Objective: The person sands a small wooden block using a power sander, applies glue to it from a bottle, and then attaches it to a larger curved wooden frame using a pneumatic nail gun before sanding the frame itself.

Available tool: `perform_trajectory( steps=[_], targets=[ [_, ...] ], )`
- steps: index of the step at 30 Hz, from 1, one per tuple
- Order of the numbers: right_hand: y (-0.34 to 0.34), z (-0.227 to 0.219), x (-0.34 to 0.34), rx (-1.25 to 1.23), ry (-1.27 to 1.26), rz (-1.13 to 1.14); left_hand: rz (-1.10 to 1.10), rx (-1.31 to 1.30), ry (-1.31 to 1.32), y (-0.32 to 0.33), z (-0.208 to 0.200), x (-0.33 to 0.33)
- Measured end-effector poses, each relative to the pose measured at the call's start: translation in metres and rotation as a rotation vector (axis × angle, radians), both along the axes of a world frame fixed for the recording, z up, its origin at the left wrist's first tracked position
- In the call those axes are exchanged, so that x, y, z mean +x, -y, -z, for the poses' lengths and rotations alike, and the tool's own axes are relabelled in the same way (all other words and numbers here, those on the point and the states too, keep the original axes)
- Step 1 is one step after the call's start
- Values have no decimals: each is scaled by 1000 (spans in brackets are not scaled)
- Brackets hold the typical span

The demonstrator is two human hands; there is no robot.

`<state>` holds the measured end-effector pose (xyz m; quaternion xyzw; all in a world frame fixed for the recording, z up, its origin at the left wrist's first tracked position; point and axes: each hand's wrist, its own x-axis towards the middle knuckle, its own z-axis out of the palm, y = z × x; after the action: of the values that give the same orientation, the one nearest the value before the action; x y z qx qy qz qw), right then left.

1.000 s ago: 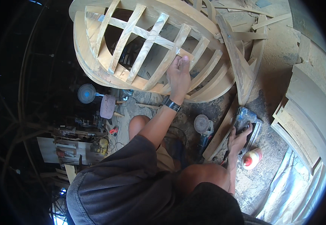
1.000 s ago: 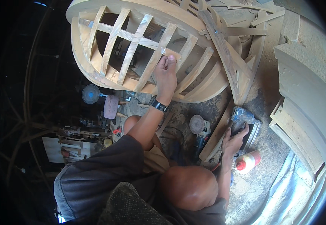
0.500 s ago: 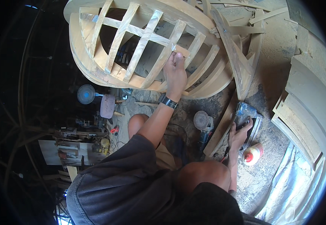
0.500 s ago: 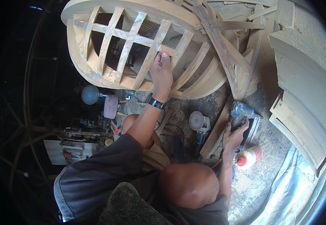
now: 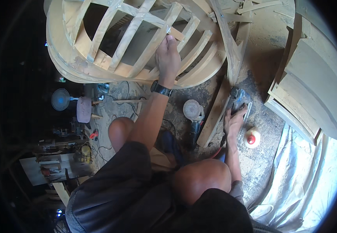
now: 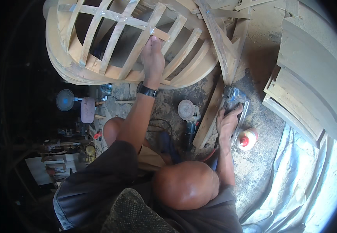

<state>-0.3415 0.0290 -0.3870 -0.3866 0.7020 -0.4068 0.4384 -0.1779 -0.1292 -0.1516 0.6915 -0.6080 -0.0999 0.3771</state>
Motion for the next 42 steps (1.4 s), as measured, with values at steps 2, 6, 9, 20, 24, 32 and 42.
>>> perform_trajectory(
  steps=[2,6,9,20,24,32,42],
  targets=[
    [-7,12,4,-327,-132,67,7,-56,10,8,12,10],
    [-13,-65,-7,-234,202,25,29,-102,46,5,14,14],
    [-7,-105,-16,-292,220,47,112,-99,-84,2,15,19],
    [62,-266,-24,-81,442,-205,562,136,-142,3,5,56],
    [85,-287,-4,-103,329,-197,496,157,-81,5,13,57],
    [93,-281,8,-144,172,-219,584,71,-252,-1,9,58],
    [90,-276,24,-129,321,-227,704,-81,-515,11,14,48]
  ],
)
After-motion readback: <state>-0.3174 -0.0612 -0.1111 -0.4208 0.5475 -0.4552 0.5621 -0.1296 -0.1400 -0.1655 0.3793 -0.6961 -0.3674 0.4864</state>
